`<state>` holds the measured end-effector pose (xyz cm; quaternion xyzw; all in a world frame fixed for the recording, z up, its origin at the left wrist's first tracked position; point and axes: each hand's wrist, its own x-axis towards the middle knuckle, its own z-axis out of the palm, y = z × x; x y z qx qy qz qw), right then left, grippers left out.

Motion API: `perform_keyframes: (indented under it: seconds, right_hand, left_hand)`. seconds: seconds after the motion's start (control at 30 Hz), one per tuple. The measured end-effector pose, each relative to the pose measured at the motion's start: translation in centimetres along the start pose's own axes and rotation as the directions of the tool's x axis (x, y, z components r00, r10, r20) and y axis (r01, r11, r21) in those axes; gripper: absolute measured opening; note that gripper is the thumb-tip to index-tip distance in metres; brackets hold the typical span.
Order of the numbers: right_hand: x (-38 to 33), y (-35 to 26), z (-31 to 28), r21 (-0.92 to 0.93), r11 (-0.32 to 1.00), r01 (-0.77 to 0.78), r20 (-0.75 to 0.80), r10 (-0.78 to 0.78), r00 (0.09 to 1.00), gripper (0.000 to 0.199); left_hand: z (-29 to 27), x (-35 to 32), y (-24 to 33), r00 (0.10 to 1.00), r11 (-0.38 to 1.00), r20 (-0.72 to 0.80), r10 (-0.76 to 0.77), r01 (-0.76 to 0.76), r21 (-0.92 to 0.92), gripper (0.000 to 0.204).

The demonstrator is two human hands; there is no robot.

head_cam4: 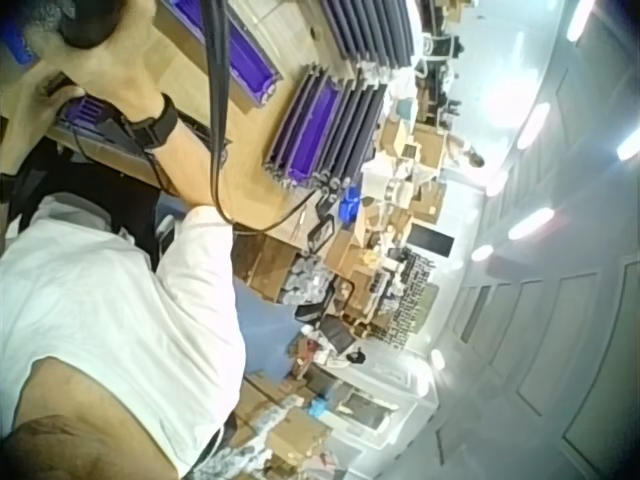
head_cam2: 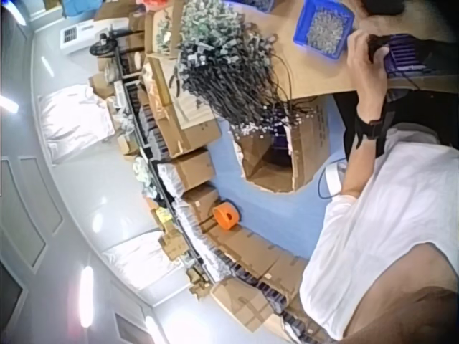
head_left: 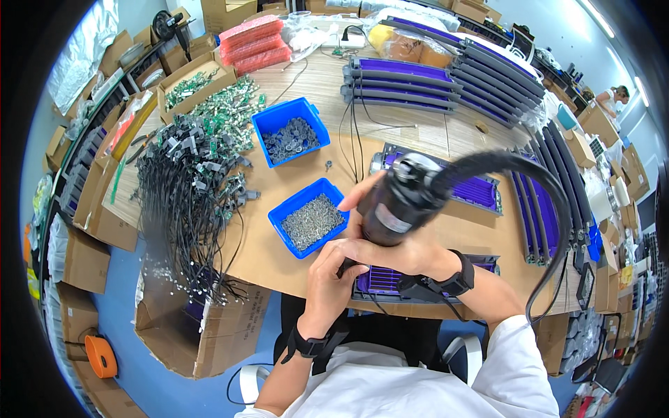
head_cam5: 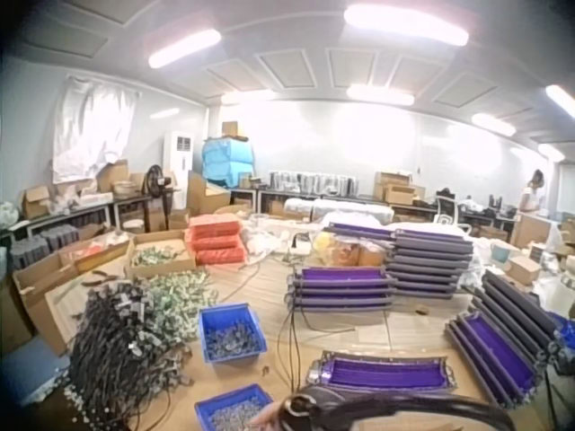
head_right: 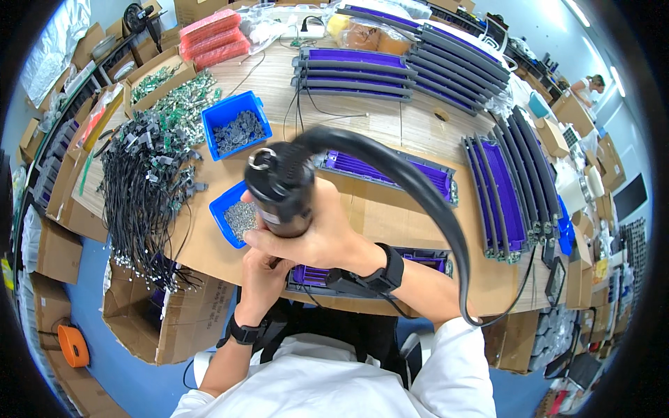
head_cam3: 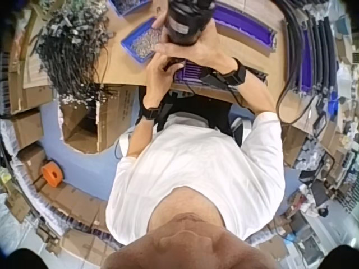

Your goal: The person uses a handheld electric screwdriver to fasten screws into purple electronic components on a workbench. They repeatedly pick up components, align them, and drive screws into place before stacking the finished units.

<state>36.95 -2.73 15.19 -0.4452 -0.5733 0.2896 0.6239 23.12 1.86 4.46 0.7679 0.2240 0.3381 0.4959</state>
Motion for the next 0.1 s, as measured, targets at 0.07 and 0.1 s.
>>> perform_keyframes:
  seconds: [0.07,0.1]
  right_hand:
    - [-0.5,-0.7,-0.3,0.000,0.999,0.037,-0.043,-0.037,0.998,0.040]
    - [-1.0,-0.5,-0.8,0.076,0.997,-0.009,-0.037,0.012,0.999,0.057]
  left_hand:
    - [0.3,-0.2,-0.7,0.999,0.992,-0.009,-0.047,0.046,-0.117,0.042]
    - [0.6,-0.3,-1.2,0.997,0.982,-0.012,-0.071,0.067,-0.177,0.045]
